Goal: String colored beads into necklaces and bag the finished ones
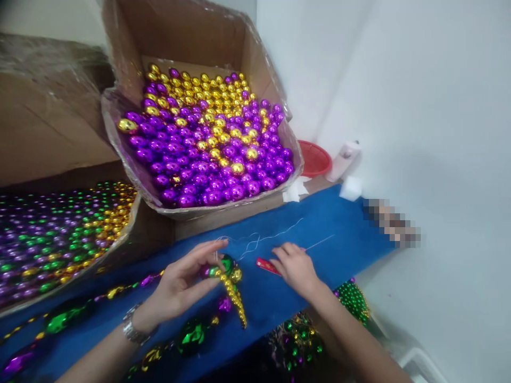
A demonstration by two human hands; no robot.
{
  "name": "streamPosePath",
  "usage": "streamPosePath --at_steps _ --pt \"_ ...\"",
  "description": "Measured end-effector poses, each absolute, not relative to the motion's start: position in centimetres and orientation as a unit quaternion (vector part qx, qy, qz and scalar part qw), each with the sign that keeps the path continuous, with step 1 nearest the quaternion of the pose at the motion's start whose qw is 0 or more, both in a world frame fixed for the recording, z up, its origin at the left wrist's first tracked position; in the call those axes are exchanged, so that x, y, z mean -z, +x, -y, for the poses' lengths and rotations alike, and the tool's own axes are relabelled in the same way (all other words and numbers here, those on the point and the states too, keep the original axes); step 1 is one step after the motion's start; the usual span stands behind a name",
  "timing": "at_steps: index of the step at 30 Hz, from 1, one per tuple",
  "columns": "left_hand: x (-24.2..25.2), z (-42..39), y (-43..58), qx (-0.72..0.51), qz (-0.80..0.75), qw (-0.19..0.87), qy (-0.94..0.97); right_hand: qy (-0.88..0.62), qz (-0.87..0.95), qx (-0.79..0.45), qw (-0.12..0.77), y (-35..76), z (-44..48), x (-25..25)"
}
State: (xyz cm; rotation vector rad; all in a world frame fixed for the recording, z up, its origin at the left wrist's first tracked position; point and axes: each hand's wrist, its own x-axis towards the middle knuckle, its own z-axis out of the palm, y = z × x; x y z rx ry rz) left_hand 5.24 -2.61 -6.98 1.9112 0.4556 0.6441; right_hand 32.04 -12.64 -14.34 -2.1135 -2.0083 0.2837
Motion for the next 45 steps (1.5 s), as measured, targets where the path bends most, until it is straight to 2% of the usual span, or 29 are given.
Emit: streamPosePath --at_steps 7,15,19,31,45 --pt "6.7 2.7 5.4 -0.27 -0.186 0.528 0.783 -0.685 0.699 -0.16 0.13 29.8 12.7 14.4" --pt "6.5 2.8 5.6 -0.254 -0.171 0.558 0.771 -0.564 0.742 -0.282 0.226 28.0 11.4 5.6" --pt "6.3 2.9 5.6 -0.244 -0.171 0.557 0.775 -0.551 0.771 -0.233 0.218 27.0 10.0 4.1" --pt "6.6 2.9 5.5 -0.254 -0.163 0.559 0.773 -0.563 0.795 -0.122 0.19 25.9 8.7 4.4" --pt "6.3 2.9 5.6 -0.252 -0.162 0.555 0.776 -0.555 0.805 -0.101 0.183 25.8 8.7 4.2"
